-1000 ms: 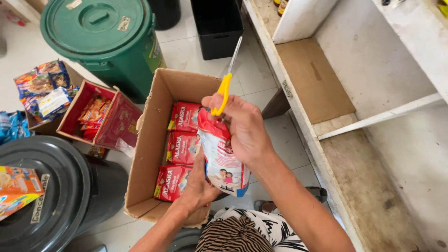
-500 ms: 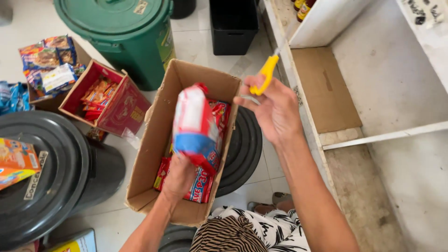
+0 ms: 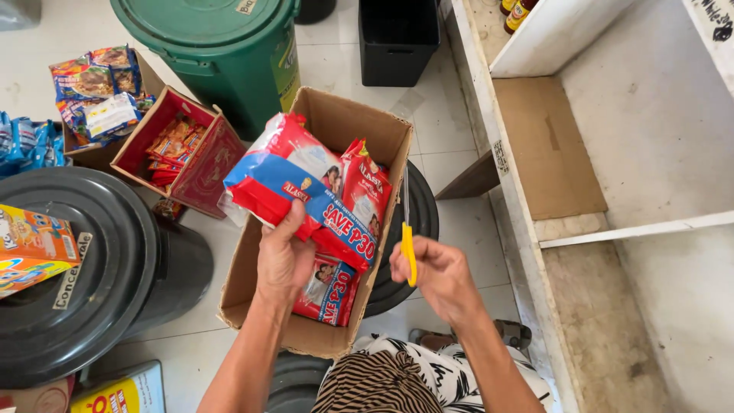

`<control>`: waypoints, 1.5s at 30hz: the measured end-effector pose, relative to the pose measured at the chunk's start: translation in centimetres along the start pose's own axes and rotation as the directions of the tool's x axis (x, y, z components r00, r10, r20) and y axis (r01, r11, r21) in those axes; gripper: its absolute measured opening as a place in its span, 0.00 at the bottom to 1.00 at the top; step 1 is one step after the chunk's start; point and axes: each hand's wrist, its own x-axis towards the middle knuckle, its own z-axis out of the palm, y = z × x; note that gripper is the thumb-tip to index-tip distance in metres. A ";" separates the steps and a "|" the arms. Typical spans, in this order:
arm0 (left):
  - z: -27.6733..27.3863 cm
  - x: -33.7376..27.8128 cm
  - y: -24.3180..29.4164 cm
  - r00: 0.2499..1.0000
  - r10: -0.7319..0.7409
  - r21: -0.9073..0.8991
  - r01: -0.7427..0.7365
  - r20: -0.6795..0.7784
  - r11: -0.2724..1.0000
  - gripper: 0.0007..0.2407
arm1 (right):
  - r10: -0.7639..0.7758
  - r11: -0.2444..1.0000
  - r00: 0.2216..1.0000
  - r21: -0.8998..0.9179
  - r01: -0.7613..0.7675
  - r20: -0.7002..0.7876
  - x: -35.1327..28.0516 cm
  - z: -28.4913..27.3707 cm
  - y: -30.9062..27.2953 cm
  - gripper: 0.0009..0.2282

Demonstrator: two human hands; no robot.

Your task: Restocking packets of milk powder on a grocery store shelf.

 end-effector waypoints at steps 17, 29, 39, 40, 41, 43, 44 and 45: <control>6.8 3.2 6.4 0.939 -0.113 0.383 -0.021 0.324 0.924 0.18 | -0.184 0.260 0.978 -0.954 0.147 0.100 -1.2 0.3 -10.0 0.20; 9.1 1.7 1.6 0.965 -0.156 0.700 -0.037 0.210 0.713 0.17 | -0.266 0.957 0.962 -0.135 0.256 -0.062 1.1 2.0 -8.1 0.18; 9.7 -0.6 -3.6 0.894 0.080 0.869 -0.447 0.440 0.212 0.17 | -0.561 0.726 0.828 -0.481 0.492 0.000 6.7 8.1 -6.5 0.24; 9.8 -0.7 -3.8 0.825 0.142 0.811 -0.564 0.547 0.155 0.17 | -0.622 0.636 0.783 -0.582 0.506 0.000 6.8 8.5 -6.8 0.23; 9.7 -0.8 -3.7 0.825 0.142 0.810 -0.564 0.547 0.159 0.17 | -0.621 0.635 0.783 -0.585 0.505 0.001 6.7 8.3 -7.2 0.23; 9.7 -1.0 -3.5 0.738 0.160 0.715 -0.675 0.655 0.183 0.21 | -0.653 0.530 0.747 -0.779 0.336 -0.121 6.7 7.9 -7.9 0.24; 9.1 -0.7 -3.3 0.738 0.159 0.714 -0.675 0.656 0.187 0.21 | -0.654 0.528 0.747 -0.781 0.334 -0.123 6.6 7.5 -8.0 0.24; 8.4 -0.5 -3.1 0.752 0.112 0.683 -0.642 0.650 0.347 0.21 | -0.666 0.539 0.733 -0.767 0.349 -0.134 6.5 7.1 -8.0 0.24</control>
